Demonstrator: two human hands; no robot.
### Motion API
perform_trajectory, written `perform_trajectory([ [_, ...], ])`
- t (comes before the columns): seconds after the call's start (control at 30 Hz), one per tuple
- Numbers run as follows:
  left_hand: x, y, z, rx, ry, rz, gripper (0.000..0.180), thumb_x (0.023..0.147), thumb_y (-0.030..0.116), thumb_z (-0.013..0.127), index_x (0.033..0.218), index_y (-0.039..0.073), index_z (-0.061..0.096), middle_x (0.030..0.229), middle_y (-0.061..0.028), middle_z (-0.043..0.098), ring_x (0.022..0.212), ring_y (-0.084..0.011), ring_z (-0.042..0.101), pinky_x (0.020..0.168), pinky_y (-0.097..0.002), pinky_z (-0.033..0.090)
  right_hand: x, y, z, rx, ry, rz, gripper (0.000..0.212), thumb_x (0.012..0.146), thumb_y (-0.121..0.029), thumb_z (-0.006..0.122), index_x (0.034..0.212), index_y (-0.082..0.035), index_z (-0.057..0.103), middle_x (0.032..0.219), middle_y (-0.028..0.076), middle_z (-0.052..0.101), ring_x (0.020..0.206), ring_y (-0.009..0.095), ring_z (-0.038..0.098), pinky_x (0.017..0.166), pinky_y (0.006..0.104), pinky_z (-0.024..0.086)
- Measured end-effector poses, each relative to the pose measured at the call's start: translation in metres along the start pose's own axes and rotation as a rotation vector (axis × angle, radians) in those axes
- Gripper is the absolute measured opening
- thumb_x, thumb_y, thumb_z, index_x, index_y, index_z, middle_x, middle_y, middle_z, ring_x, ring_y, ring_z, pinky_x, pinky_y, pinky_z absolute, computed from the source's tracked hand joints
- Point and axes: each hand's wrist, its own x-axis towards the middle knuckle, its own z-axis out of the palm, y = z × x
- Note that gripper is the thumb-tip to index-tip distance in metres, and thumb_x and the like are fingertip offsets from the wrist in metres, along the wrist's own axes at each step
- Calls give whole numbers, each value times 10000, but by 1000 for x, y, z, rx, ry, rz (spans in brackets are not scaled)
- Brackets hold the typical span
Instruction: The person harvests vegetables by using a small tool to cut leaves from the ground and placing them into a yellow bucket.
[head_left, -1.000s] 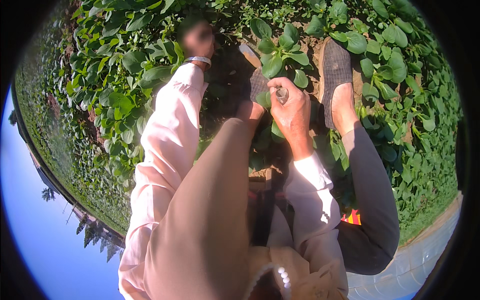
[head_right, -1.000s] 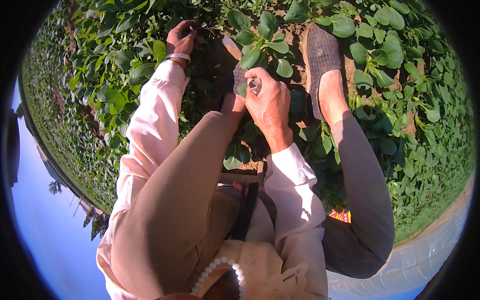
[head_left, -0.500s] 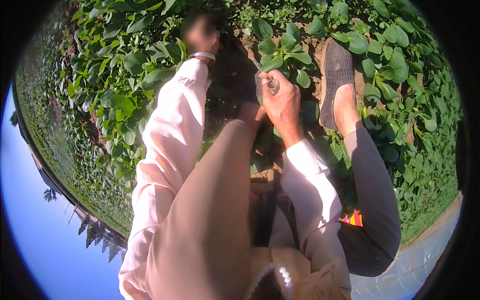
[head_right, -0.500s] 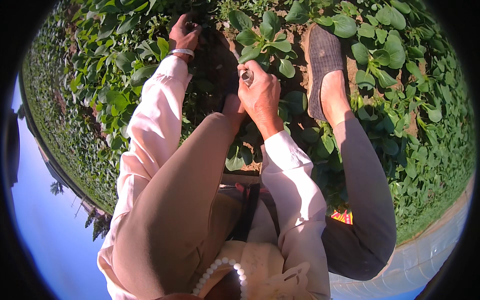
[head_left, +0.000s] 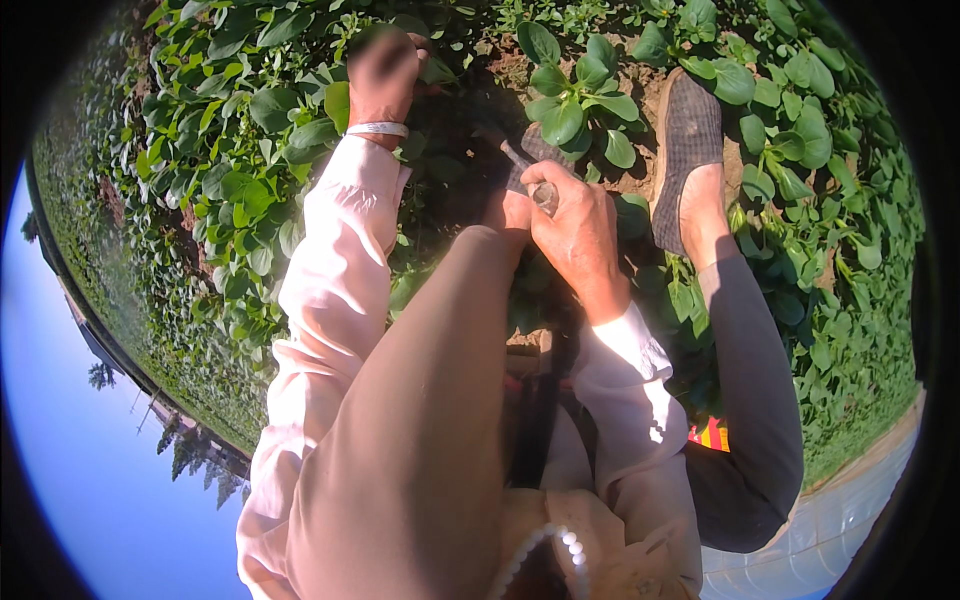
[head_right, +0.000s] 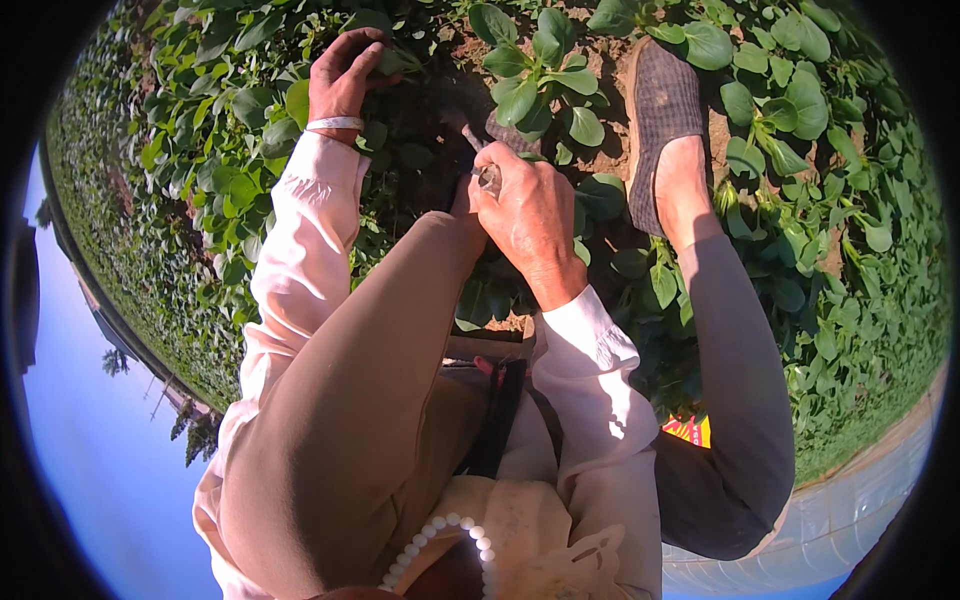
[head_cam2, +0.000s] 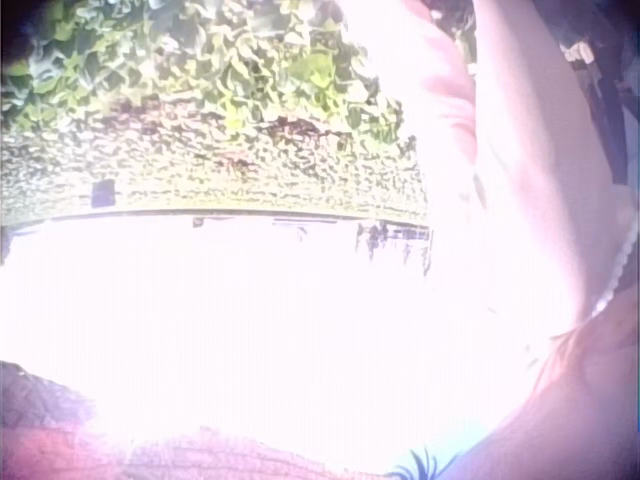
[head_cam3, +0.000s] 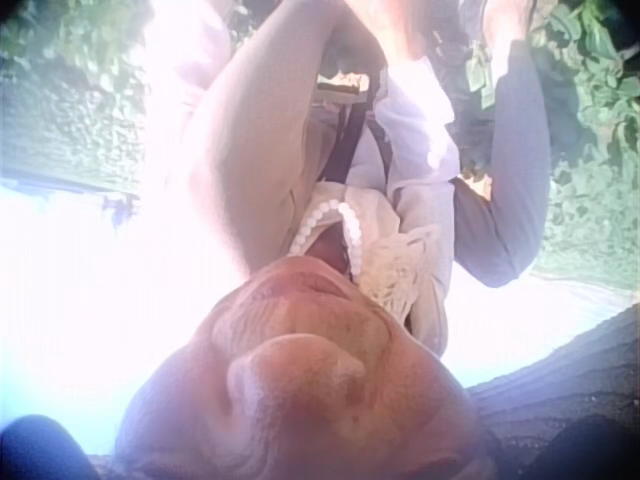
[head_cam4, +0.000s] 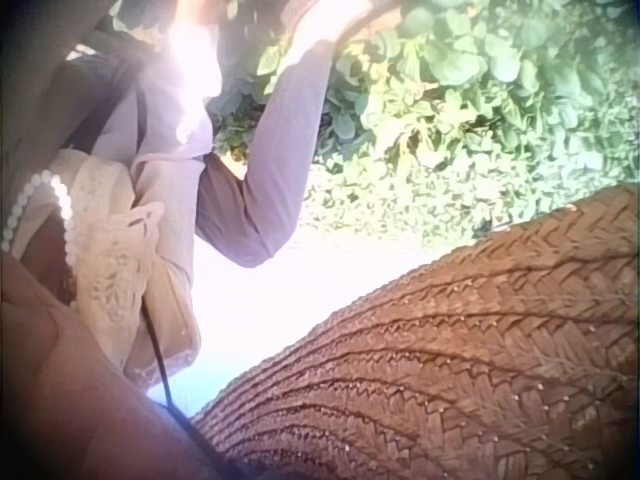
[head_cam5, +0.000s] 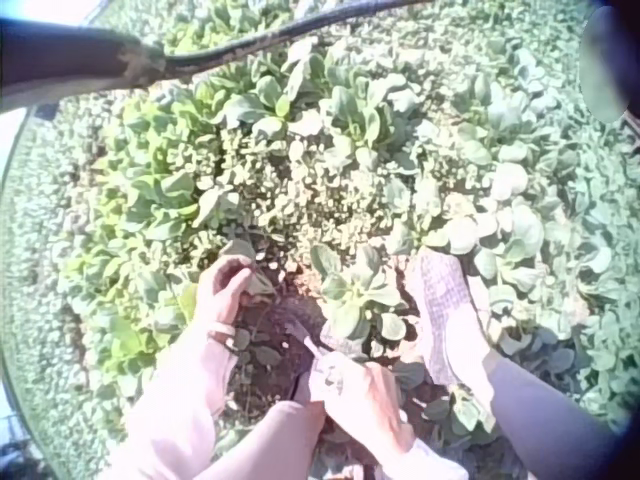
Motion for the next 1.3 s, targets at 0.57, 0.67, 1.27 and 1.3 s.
perform_trajectory([
  [0.57, -53, -33, 20, 916, 23, -135, 426, 814, 325, 654, 1163, 110, 538, 1039, -187, 654, 955, -410, 611, 795, -471, 501, 5, -2, 41, -171, 18, -69, 268, 708, -34, 638, 964, -99, 591, 667, 155, 640, 644, 376, 630, 583, 463, 488],
  [0.67, -36, -56, 25, 798, 48, -124, 490, 797, 356, 684, 1182, 80, 560, 1078, -194, 645, 987, -386, 611, 812, -445, 496, 15, -6, 47, -126, 46, -70, 256, 715, -26, 639, 957, -95, 592, 667, 159, 639, 654, 376, 632, 587, 461, 489],
  [1.27, -38, -16, -19, -135, 231, -60, 240, 877, 177, 617, 1028, -9, 617, 929, -102, 630, 777, -203, 619, 637, -339, 539, -3, -14, 29, 1, -14, -48, 251, 716, -8, 633, 949, -93, 594, 676, 137, 639, 646, 349, 639, 570, 436, 489],
  [1.3, -40, -9, -20, 294, 163, 181, 240, 897, 183, 588, 1036, -11, 602, 943, -105, 623, 804, -209, 620, 664, -340, 546, -3, -17, 30, 23, 8, -57, 249, 716, -9, 634, 947, -94, 596, 678, 138, 639, 646, 350, 638, 569, 434, 489],
])
